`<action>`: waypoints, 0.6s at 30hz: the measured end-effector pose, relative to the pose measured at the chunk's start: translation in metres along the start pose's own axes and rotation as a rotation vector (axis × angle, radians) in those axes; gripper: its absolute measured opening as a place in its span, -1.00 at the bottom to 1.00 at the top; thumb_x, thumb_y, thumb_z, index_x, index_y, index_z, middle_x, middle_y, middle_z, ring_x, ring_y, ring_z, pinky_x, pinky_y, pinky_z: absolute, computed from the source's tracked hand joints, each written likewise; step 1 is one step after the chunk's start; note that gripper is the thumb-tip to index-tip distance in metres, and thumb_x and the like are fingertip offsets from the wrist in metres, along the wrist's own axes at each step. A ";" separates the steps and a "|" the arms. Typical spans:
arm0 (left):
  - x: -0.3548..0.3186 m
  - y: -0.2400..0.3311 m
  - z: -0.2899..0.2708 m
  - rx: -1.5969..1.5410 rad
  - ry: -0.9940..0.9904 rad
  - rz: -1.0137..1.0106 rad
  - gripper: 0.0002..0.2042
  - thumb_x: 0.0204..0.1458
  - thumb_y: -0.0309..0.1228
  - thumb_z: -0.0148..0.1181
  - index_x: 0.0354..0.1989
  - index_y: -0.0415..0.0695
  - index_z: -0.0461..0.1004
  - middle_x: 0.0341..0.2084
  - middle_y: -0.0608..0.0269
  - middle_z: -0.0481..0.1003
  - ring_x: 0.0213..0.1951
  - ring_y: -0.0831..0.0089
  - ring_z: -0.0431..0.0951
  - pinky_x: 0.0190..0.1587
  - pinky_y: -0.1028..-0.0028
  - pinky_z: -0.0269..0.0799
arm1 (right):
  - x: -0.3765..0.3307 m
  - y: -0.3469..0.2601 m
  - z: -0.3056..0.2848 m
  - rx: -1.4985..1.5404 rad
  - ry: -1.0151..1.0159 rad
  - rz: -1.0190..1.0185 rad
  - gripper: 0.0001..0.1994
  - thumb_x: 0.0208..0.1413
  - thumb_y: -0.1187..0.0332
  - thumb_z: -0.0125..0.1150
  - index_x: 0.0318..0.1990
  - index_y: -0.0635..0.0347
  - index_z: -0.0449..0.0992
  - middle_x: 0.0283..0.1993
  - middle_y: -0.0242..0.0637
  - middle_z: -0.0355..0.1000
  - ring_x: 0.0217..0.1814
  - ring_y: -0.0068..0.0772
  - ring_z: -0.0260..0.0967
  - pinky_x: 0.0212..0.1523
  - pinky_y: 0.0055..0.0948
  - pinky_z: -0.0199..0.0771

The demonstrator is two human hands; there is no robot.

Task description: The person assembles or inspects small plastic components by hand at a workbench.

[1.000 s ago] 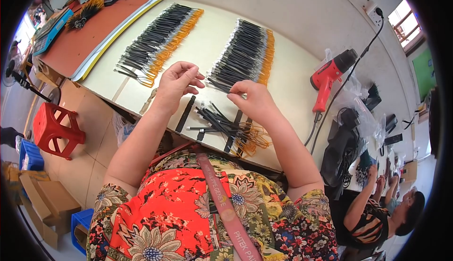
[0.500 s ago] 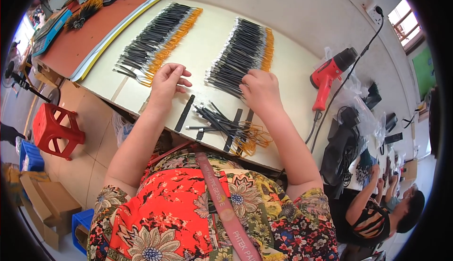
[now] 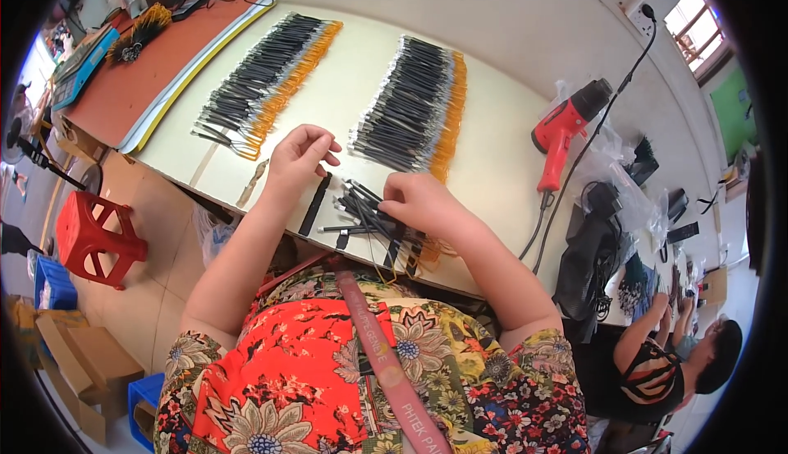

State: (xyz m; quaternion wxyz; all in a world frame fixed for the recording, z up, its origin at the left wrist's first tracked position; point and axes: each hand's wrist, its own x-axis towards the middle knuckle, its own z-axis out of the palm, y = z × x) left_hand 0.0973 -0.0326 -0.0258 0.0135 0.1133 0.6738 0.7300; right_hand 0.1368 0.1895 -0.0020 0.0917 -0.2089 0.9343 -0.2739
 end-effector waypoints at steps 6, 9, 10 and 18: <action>-0.004 -0.008 0.011 0.048 -0.153 0.091 -0.86 0.09 -0.43 0.10 -0.24 -0.21 0.43 -0.37 0.35 0.50 -0.33 0.63 0.47 -0.27 0.64 0.37 | -0.013 0.004 -0.013 0.331 0.222 0.072 -0.87 0.00 0.39 0.18 -0.36 0.26 0.42 -0.46 -0.27 0.48 -0.39 -0.53 0.43 -0.35 -0.51 0.39; -0.003 -0.017 0.013 0.150 -0.092 0.170 -0.85 0.05 -0.41 0.14 -0.25 -0.22 0.47 -0.39 0.35 0.50 -0.33 0.65 0.46 -0.25 0.62 0.37 | -0.016 0.000 -0.024 0.287 0.429 -0.046 -0.84 0.04 0.44 0.14 -0.22 0.26 0.46 -0.42 -0.25 0.50 -0.37 -0.52 0.45 -0.30 -0.52 0.41; -0.001 -0.016 0.015 0.149 -0.094 0.168 -0.85 0.05 -0.41 0.14 -0.25 -0.22 0.47 -0.39 0.35 0.50 -0.33 0.65 0.46 -0.25 0.62 0.37 | -0.017 0.000 -0.028 0.263 0.456 -0.074 -0.80 0.03 0.46 0.16 -0.17 0.25 0.47 -0.40 -0.24 0.49 -0.35 -0.47 0.45 -0.30 -0.50 0.41; -0.001 0.020 0.034 -0.093 -0.251 0.096 -0.82 0.09 -0.45 0.12 -0.16 -0.22 0.45 -0.35 0.29 0.51 -0.32 0.61 0.48 -0.34 0.62 0.38 | -0.012 -0.003 -0.028 -0.045 0.505 -0.280 -0.88 -0.01 0.41 0.18 -0.31 0.23 0.50 -0.39 -0.23 0.45 -0.34 -0.24 0.42 -0.32 -0.37 0.40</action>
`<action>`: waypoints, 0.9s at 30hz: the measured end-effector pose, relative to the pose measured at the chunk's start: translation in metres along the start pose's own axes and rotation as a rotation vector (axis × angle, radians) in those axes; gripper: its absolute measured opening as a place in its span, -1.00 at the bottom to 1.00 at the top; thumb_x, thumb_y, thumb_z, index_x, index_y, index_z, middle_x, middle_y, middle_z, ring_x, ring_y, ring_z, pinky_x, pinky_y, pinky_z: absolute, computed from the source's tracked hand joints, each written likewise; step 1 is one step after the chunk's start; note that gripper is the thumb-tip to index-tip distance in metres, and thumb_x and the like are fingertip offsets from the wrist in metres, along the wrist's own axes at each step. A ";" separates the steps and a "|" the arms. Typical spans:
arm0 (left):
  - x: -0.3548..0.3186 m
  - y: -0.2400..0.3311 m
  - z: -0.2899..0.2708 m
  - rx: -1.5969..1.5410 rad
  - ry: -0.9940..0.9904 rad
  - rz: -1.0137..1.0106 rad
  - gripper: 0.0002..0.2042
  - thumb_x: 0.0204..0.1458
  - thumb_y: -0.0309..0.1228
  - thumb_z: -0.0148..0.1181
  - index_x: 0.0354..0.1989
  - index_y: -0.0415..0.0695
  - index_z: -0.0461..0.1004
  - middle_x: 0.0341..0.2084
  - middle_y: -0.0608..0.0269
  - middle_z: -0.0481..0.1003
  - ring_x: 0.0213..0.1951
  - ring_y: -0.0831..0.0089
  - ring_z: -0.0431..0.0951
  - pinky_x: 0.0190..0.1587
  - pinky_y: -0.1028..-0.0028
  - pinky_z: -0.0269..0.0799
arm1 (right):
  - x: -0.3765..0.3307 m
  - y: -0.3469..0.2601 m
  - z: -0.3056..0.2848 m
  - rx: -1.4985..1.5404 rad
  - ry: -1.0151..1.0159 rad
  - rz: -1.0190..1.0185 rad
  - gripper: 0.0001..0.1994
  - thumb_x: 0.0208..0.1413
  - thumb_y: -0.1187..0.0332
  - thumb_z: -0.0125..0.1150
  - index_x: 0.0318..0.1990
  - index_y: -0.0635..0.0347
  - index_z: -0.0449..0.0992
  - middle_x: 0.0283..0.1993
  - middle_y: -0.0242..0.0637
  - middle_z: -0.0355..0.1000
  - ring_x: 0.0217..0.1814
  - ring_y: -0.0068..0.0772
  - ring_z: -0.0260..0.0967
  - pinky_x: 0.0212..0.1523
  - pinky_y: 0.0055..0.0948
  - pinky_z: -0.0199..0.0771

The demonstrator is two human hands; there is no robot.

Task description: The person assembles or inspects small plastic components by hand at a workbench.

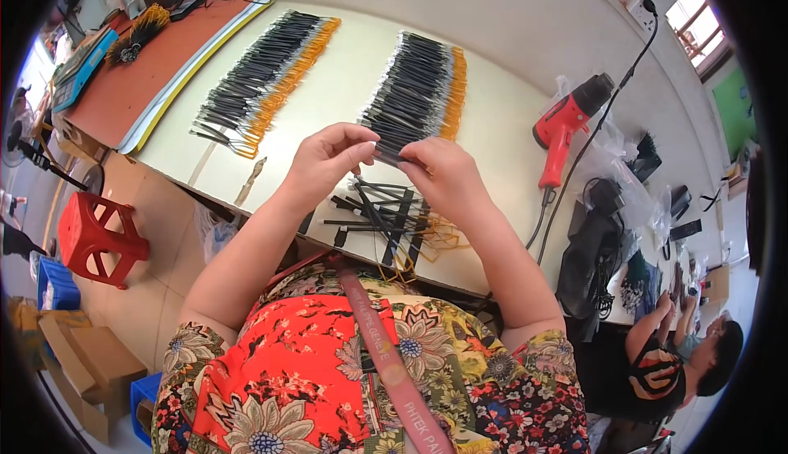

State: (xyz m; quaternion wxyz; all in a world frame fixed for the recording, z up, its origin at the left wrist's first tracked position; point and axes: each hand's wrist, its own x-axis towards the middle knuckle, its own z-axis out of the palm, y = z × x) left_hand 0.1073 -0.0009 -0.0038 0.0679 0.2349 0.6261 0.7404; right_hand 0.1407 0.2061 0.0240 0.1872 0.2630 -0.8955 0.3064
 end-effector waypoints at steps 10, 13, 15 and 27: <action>0.006 0.012 -0.013 -0.178 0.183 -0.087 -0.87 0.16 -0.41 0.00 -0.22 -0.20 0.38 -0.35 0.15 0.52 -0.40 0.50 0.57 -0.50 0.67 0.40 | 0.006 0.013 -0.008 0.953 -0.591 0.638 -0.69 0.21 0.21 -0.02 -0.08 0.27 0.44 -0.31 -0.34 0.49 -0.27 -0.55 0.44 -0.23 -0.55 0.45; 0.006 0.014 -0.016 -0.172 0.233 -0.060 -0.88 0.15 -0.40 0.02 -0.22 -0.16 0.40 -0.34 0.16 0.52 -0.39 0.52 0.58 -0.50 0.68 0.37 | 0.007 0.009 -0.002 0.833 -0.625 0.608 -0.70 0.20 0.23 0.01 -0.08 0.27 0.44 -0.32 -0.34 0.49 -0.28 -0.54 0.44 -0.24 -0.56 0.46; 0.007 0.015 -0.018 -0.188 0.227 -0.056 -0.89 0.15 -0.40 0.02 -0.23 -0.15 0.40 -0.35 0.16 0.52 -0.39 0.52 0.58 -0.51 0.68 0.37 | 0.007 0.008 0.002 0.813 -0.624 0.647 -0.72 0.18 0.25 0.04 -0.10 0.28 0.46 -0.33 -0.33 0.48 -0.31 -0.55 0.44 -0.28 -0.59 0.45; 0.006 0.012 -0.024 -0.226 0.224 -0.053 -0.90 0.15 -0.41 0.02 -0.24 -0.15 0.39 -0.37 0.15 0.52 -0.38 0.50 0.59 -0.52 0.68 0.40 | 0.010 0.007 0.003 0.725 -0.562 0.632 -0.79 0.12 0.27 0.12 -0.37 0.23 0.51 -0.58 -0.44 0.42 -0.55 -0.68 0.33 -0.53 -0.70 0.31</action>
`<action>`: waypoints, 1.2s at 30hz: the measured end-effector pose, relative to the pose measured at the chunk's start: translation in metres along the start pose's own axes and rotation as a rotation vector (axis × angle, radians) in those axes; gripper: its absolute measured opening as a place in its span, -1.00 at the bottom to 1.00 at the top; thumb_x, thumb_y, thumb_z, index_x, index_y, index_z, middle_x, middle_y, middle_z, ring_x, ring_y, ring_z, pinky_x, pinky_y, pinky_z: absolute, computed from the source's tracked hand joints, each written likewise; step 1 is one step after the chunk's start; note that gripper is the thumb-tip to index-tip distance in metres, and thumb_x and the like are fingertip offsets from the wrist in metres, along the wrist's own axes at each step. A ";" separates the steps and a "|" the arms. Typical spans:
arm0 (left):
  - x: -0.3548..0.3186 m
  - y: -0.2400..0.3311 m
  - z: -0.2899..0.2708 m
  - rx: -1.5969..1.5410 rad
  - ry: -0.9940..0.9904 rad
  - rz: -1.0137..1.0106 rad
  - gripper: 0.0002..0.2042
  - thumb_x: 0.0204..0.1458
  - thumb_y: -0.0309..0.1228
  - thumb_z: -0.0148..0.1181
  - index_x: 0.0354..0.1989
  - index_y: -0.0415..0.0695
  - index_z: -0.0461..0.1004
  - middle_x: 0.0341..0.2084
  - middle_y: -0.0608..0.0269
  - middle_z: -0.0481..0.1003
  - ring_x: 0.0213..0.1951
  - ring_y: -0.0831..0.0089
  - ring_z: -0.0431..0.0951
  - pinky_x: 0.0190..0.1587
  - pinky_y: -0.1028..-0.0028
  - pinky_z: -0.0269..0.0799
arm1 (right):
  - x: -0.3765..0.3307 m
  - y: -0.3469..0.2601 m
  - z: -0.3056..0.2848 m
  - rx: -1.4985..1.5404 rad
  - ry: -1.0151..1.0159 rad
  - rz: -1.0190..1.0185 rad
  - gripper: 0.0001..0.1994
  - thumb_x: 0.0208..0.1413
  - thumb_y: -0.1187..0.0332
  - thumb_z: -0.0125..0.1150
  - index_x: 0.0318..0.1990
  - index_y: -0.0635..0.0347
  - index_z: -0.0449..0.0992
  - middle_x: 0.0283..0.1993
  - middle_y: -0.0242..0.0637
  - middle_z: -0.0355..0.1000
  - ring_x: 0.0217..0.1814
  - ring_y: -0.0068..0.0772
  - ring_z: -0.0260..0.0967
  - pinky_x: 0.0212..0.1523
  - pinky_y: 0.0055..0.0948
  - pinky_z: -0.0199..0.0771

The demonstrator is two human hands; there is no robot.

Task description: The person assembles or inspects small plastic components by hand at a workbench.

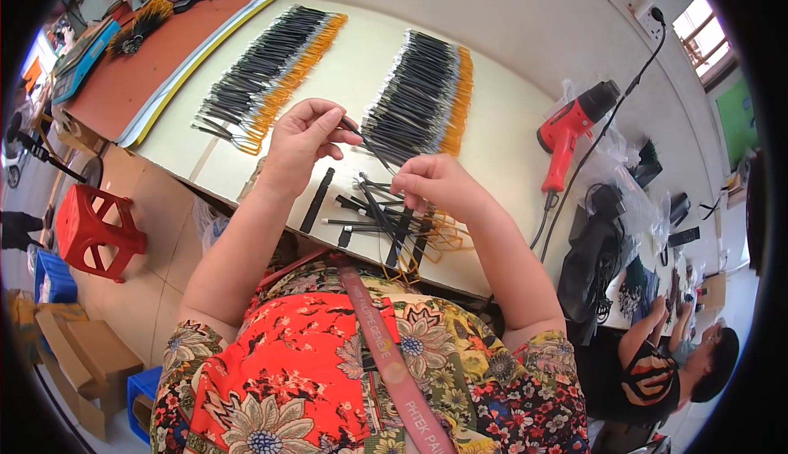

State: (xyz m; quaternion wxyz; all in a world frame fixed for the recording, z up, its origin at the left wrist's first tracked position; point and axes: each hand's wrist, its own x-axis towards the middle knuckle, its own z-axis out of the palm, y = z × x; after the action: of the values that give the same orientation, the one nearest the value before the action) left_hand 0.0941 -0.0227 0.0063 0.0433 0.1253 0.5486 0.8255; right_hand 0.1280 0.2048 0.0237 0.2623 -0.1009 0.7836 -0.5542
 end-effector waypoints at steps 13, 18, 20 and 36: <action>-0.002 -0.004 -0.004 -0.014 0.013 -0.052 -0.88 0.14 -0.37 0.05 -0.28 -0.14 0.37 -0.39 0.15 0.53 -0.38 0.45 0.60 -0.53 0.66 0.42 | 0.013 -0.008 0.003 -0.035 0.123 -0.029 -0.81 0.06 0.31 0.20 -0.30 0.26 0.51 -0.36 -0.42 0.49 -0.28 -0.65 0.40 -0.24 -0.66 0.36; -0.002 -0.004 -0.007 0.001 0.043 -0.069 -0.88 0.13 -0.35 0.07 -0.32 -0.13 0.37 -0.40 0.16 0.52 -0.39 0.44 0.60 -0.53 0.66 0.42 | 0.009 -0.007 0.003 -0.113 0.186 -0.054 -0.82 0.00 0.33 0.26 -0.29 0.23 0.52 -0.44 -0.53 0.42 -0.40 -0.77 0.28 -0.37 -0.67 0.29; -0.002 -0.006 -0.008 0.011 0.036 -0.077 -0.84 0.13 -0.33 0.07 -0.30 -0.16 0.36 -0.39 0.17 0.52 -0.37 0.43 0.60 -0.51 0.66 0.43 | 0.008 -0.011 0.003 -0.120 0.189 -0.042 -0.83 0.00 0.33 0.26 -0.30 0.22 0.52 -0.44 -0.53 0.41 -0.40 -0.77 0.27 -0.37 -0.68 0.29; -0.004 -0.013 -0.025 0.167 0.169 -0.082 -0.78 0.13 -0.29 0.05 -0.19 -0.19 0.36 -0.39 0.19 0.50 -0.51 0.55 0.52 -0.57 0.68 0.31 | 0.019 0.017 -0.019 -1.058 0.624 -0.623 -0.92 -0.14 0.40 0.26 -0.49 0.18 0.50 -0.28 -0.30 0.42 -0.14 -0.28 0.35 0.02 -0.21 0.20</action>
State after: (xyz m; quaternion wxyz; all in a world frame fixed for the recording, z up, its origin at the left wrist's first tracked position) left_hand 0.0905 -0.0408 -0.0158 0.0201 0.0359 0.6219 0.7820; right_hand 0.1039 0.2182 0.0069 -0.2317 -0.2717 0.9219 -0.1500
